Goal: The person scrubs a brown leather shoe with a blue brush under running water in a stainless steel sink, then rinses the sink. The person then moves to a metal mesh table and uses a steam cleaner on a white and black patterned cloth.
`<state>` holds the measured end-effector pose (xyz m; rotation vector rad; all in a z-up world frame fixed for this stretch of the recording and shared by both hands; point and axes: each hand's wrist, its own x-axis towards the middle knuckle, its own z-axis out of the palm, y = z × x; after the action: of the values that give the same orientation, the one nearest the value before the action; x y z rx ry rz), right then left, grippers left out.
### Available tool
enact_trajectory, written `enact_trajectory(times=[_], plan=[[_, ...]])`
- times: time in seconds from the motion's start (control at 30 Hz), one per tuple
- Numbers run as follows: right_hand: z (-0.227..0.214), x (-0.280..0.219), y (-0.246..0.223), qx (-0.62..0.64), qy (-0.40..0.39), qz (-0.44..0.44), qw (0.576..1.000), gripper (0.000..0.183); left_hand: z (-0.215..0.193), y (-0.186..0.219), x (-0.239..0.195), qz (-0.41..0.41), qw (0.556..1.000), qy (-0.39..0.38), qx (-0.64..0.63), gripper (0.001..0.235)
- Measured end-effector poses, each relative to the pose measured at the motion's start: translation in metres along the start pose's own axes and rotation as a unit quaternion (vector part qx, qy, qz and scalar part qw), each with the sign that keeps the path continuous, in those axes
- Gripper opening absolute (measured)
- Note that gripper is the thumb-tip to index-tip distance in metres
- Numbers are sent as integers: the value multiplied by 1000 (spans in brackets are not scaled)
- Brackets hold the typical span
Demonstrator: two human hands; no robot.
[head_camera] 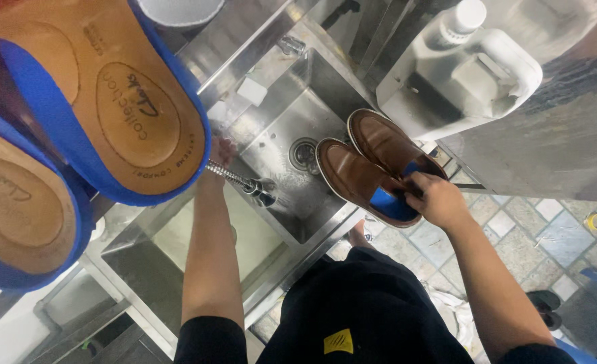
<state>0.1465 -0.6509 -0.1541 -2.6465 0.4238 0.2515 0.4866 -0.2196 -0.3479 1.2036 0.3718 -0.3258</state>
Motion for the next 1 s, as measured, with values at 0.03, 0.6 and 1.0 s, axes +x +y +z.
enact_trajectory(times=[0.03, 0.6, 1.0], plan=[[-1, -1, -2, 4, -10, 14, 1000, 46, 0, 1, 2, -8, 999, 4, 31, 18], [9, -16, 3, -57, 35, 1, 998, 54, 58, -123, -105, -84, 990, -78, -84, 50], [-14, -17, -10, -47, 31, -9, 998, 48, 49, 89, -41, -104, 931, 24, -348, 37]])
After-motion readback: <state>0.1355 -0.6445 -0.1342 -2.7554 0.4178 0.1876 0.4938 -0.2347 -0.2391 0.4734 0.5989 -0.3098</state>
